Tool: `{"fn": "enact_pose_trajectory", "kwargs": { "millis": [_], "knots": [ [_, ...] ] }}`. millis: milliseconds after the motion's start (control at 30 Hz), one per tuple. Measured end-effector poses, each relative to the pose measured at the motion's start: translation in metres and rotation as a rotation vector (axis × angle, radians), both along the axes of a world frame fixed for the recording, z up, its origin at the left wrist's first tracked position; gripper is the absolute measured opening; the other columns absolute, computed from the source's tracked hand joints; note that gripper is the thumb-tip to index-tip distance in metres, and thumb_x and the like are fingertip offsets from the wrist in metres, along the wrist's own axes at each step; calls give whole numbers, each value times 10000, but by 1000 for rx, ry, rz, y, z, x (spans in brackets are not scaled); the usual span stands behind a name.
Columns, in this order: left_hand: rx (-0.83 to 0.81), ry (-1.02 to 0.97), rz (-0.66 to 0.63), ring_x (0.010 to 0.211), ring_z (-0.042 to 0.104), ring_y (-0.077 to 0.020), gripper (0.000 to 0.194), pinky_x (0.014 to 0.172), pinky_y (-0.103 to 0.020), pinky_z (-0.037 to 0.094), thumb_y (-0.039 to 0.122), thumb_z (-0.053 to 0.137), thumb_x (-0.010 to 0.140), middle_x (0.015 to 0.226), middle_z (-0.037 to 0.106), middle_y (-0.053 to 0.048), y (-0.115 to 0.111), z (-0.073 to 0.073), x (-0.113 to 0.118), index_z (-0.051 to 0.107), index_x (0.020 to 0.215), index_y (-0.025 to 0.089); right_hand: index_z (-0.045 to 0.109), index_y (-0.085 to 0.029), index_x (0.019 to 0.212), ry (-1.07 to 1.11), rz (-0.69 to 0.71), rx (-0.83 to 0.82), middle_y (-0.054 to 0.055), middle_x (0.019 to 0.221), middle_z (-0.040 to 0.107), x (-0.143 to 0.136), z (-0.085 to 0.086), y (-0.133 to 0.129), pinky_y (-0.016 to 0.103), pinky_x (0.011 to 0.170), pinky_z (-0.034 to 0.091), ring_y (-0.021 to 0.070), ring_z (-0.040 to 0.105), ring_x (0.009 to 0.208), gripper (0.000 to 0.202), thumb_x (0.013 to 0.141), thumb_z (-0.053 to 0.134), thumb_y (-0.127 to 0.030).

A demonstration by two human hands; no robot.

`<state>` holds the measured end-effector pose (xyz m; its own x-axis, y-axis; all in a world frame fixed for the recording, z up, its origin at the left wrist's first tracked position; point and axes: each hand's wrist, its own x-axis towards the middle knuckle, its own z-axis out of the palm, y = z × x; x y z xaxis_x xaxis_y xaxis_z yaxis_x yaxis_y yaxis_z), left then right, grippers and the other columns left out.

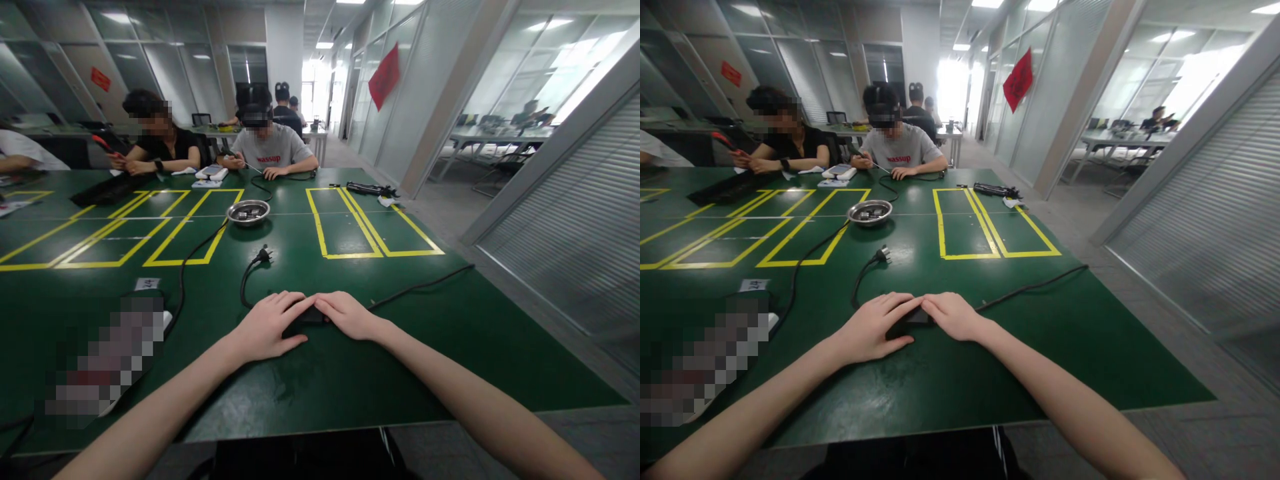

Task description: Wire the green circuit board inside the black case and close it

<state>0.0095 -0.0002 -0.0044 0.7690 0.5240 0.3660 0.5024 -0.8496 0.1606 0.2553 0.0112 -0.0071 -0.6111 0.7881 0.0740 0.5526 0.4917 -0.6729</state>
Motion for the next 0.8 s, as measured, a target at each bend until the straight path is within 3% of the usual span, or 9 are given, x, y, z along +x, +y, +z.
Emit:
{"fn": "enact_pose_trajectory", "kwargs": {
  "millis": [67, 167, 267, 367, 433, 533, 667, 800],
  "knots": [
    [85, 35, -11, 1146, 667, -276, 566, 956, -410, 551, 370, 566, 1024, 1320, 657, -145, 1, -2, 1, 402, 1541, 210, 659, -179, 901, 95, -7, -135, 18, 742, 639, 1, -1, 2, 287, 691, 476, 163, 576, 667, 551, 1088, 302, -554],
    [181, 58, -10, 1031, 697, -252, 412, 860, -375, 548, 362, 463, 1083, 1238, 703, -149, 3, -3, 2, 499, 1445, 169, 616, -179, 796, 136, 4, -234, 5, 655, 592, 2, 1, 3, 277, 639, 467, 156, 556, 608, 611, 1085, 264, -586],
    [206, 82, 14, 864, 701, -239, 400, 766, -361, 516, 455, 430, 1094, 1011, 746, -127, 3, -1, 3, 630, 1204, 127, 689, -180, 983, 81, -43, 59, 61, 843, 704, 1, 5, -2, 316, 761, 516, 196, 656, 770, 493, 1092, 315, -482],
    [168, 85, 70, 734, 674, -218, 447, 723, -348, 488, 494, 403, 1097, 811, 707, -82, 3, 0, 2, 655, 1009, 135, 622, -189, 1306, 86, 70, 420, 123, 1160, 719, 0, 8, -6, 360, 884, 533, 243, 684, 1014, 380, 1026, 542, -434],
    [145, 74, 75, 704, 664, -206, 476, 712, -338, 483, 518, 384, 1100, 795, 700, -70, 4, 0, 0, 656, 1009, 138, 604, -191, 1321, 74, 179, 545, 128, 1168, 725, 0, 8, -6, 359, 878, 537, 241, 688, 1023, 356, 1012, 596, -366],
    [145, 39, 52, 705, 667, -199, 533, 690, -320, 479, 598, 385, 1078, 797, 703, -58, 7, -1, -2, 665, 1069, 144, 625, -190, 1235, 44, 207, 629, 107, 1053, 741, 2, 5, -3, 342, 809, 525, 222, 692, 923, 242, 1028, 581, -307],
    [148, -15, 23, 742, 677, -188, 483, 680, -298, 476, 587, 451, 1064, 843, 718, -54, 9, -1, -6, 671, 1122, 161, 623, -188, 1009, 15, 132, 570, 78, 898, 688, 4, 5, -3, 323, 721, 483, 218, 652, 816, 208, 977, 652, -391],
    [180, -34, -24, 784, 677, -187, 426, 691, -297, 487, 516, 455, 1084, 894, 731, -74, 8, -1, -6, 673, 1128, 152, 573, -205, 996, 74, 99, 231, 48, 955, 670, 3, 9, -5, 301, 728, 465, 193, 626, 815, 258, 919, 705, -413]
  ]
}}
